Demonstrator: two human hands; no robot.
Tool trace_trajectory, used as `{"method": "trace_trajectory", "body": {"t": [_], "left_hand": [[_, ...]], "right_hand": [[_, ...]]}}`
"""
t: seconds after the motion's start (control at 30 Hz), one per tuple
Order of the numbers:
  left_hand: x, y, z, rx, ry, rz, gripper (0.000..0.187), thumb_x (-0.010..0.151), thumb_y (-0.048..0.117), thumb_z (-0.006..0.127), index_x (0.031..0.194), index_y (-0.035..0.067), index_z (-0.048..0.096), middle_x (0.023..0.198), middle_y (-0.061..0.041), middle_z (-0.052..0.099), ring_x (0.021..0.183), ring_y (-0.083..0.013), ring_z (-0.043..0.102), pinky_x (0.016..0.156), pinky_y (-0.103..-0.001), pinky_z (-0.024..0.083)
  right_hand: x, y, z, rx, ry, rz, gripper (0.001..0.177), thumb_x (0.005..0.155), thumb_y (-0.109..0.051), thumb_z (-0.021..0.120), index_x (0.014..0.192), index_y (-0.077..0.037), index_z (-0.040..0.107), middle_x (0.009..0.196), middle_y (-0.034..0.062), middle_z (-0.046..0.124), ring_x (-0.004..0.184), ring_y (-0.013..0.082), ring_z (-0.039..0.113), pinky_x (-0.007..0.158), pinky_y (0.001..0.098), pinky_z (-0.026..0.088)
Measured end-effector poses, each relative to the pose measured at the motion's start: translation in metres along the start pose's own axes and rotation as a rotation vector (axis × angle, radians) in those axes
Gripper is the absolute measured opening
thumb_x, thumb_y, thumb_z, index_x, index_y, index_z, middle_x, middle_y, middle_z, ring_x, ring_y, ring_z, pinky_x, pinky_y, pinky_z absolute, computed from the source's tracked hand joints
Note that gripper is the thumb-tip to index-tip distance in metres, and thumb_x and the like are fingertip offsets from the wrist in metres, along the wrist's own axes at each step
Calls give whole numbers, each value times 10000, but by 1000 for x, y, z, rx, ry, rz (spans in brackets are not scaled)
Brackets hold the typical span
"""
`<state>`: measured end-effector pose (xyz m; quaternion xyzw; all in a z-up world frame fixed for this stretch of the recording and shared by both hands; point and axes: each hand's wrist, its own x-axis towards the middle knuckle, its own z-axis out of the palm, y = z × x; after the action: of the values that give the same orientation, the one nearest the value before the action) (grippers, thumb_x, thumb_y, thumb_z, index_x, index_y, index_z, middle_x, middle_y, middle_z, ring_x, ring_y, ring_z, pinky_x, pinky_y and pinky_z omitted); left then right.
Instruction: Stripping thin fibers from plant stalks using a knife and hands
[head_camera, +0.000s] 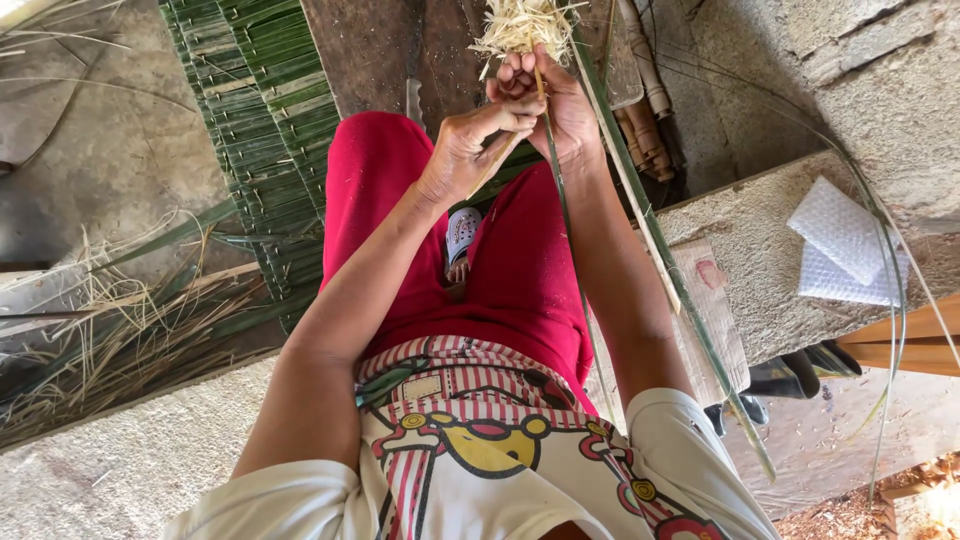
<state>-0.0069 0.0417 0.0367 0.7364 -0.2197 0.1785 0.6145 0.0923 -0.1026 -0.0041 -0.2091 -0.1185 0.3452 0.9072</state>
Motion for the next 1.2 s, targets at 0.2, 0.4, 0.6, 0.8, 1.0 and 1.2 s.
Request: {"method": "trace_trajectory", "body": {"t": [0.2,0.4,0.6,0.8,1.0,1.2], "left_hand": [[-4,2,1,-37,-67,41,103,911,-117,726,961,-67,651,1218,-173,714,1173,-294,705,992,-334,593],[-5,1,4,-45,-70,67,132,893,-113,747,969,-55,656,1110,-162,733,1025,-257,734,902,-323,605],[-8,2,6,-69,-65,34,125,901,-93,739,970,-37,651,1134,-160,742,1063,-265,743,930,-330,604],[-16,0,10,-15,-129,30,100,922,-10,781,925,54,703,1196,-59,753,1397,-256,497,1286,-447,295],[-24,-9,13,19,-146,58,94,909,9,802,965,47,738,1087,-56,784,1339,-256,571,1262,-452,331],[-34,-16,15,83,-202,55,115,903,62,805,998,79,744,1154,-24,770,1342,-274,575,1268,-480,325]], "right_hand": [[-6,-1,-7,82,99,17,219,1014,-223,638,923,-31,693,976,62,692,976,169,704,1023,382,608],[-9,-4,-8,110,75,37,219,1020,-204,630,933,-24,718,981,75,724,966,176,724,1027,370,616],[-12,-4,-20,119,113,28,176,974,-189,703,930,-28,761,955,93,780,902,187,757,1002,348,635],[-14,-8,-41,140,208,10,197,1013,-184,639,917,-33,721,940,105,747,905,192,731,976,385,620],[-18,-11,-51,39,211,21,241,1026,-253,631,933,-52,726,926,118,747,958,300,754,799,321,611],[-20,-13,-49,89,286,-53,143,998,-137,646,918,-18,648,933,139,705,874,218,705,1012,428,613]]}}
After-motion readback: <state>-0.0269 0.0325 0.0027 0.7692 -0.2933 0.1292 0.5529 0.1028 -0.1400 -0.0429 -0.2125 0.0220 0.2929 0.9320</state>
